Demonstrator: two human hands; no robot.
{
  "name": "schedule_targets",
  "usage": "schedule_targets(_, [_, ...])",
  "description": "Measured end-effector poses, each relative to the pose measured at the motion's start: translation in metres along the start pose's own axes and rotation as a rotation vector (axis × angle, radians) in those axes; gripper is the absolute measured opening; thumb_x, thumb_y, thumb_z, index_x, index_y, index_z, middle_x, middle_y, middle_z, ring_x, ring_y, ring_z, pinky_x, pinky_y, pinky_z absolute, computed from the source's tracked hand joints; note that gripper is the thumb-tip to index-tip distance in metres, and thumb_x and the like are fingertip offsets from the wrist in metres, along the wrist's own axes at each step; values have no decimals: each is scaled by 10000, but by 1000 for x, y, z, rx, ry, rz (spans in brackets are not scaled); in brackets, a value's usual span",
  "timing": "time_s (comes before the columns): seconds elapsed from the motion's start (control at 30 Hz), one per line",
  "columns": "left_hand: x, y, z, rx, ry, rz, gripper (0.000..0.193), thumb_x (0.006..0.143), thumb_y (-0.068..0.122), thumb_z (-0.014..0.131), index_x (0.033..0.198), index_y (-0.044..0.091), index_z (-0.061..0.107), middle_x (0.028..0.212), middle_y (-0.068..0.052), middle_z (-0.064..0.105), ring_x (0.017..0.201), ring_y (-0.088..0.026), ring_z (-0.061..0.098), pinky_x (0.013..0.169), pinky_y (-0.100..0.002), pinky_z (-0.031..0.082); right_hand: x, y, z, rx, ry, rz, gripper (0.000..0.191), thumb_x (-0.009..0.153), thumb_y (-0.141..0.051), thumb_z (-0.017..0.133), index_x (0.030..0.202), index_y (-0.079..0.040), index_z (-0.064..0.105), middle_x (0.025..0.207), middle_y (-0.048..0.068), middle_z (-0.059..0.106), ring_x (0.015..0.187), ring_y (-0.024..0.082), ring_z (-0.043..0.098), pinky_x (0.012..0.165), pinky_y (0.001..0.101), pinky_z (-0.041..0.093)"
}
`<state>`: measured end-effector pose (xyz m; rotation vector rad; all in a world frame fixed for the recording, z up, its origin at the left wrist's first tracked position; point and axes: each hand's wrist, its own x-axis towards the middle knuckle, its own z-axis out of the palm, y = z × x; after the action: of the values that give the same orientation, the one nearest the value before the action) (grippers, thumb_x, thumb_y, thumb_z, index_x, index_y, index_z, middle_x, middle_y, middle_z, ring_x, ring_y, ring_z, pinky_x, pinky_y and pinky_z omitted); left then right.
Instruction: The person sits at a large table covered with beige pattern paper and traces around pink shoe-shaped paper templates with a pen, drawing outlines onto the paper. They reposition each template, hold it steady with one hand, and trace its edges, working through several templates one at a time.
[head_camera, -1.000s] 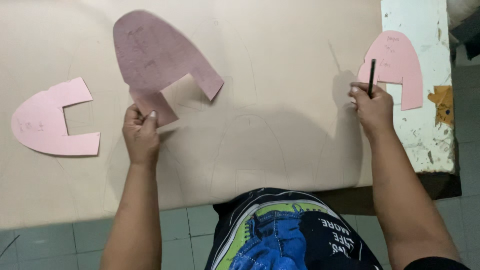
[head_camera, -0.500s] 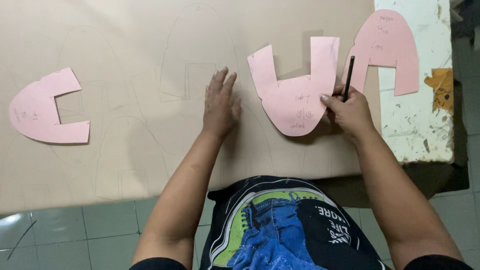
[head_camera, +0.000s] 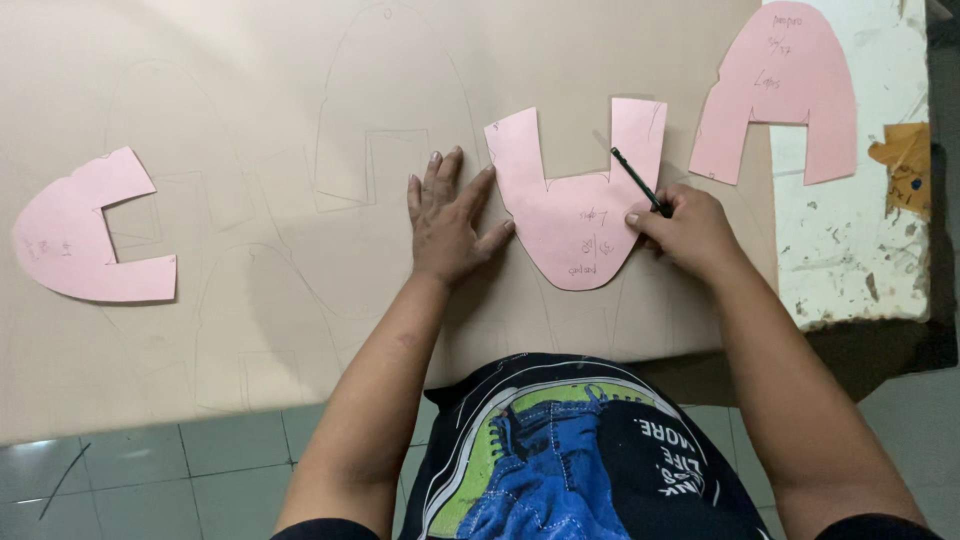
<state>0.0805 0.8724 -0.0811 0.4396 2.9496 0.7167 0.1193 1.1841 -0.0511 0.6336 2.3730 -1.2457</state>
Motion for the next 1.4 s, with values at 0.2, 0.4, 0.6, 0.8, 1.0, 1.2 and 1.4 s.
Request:
schedule_targets(0.2, [0,1,9,-15,23,11,773,779,584,764,1460,276,567,1649,-127,291,1555,-328,165,1249,-571,32,-7,-9,-1,-90,47,77,302,838,-261,812,930,2,695,755,131,731,595,182,671,554,336,535])
schedule_targets(0.4, [-3,5,10,-25,39,15,773,780,580,775,1456,267,569,1645,-136,303,1553,-334,182,1249,-579,42,-1,-8,-12,-265,282,-85,496,824,-288,910,1081,34,633,886,130,693,779,251,689,702,379,552])
schedule_targets(0.6, [-1,10,10,-17,42,8,723,804,528,757,1452,266,572,1641,-129,304,1553,-329,188,1253,-568,45,24,-17,-34,-167,239,-423,576,915,-133,726,1468,-89,569,1272,108,651,1123,243,663,994,374,509])
schedule_targets(0.8, [-2,6,12,-8,68,3,604,890,403,703,1476,308,592,1676,-84,316,1578,-308,202,1283,-545,59,33,-38,-44,-443,87,-187,760,868,-215,765,1562,-281,462,1398,101,557,1273,299,553,1077,419,431])
schedule_targets(1.0, [-3,6,11,-32,61,-14,623,853,455,729,1441,299,598,1639,-95,319,1548,-316,203,1257,-552,61,32,-38,-42,-412,76,-136,762,869,-236,732,1570,-338,453,1361,104,569,1242,311,590,1061,428,465])
schedule_targets(1.2, [-1,5,10,-29,71,-12,687,829,517,753,1448,271,584,1636,-108,325,1551,-317,203,1256,-565,66,41,-36,-39,-495,77,-135,715,919,-289,711,1581,-352,448,1378,138,559,1267,335,568,1077,448,446])
schedule_targets(1.4, [-1,1,15,-5,67,-10,730,798,528,747,1462,273,581,1649,-106,327,1563,-316,206,1263,-560,60,47,-37,-40,-459,72,-123,820,854,-268,739,1588,-321,379,1482,111,519,1304,324,542,1093,442,428])
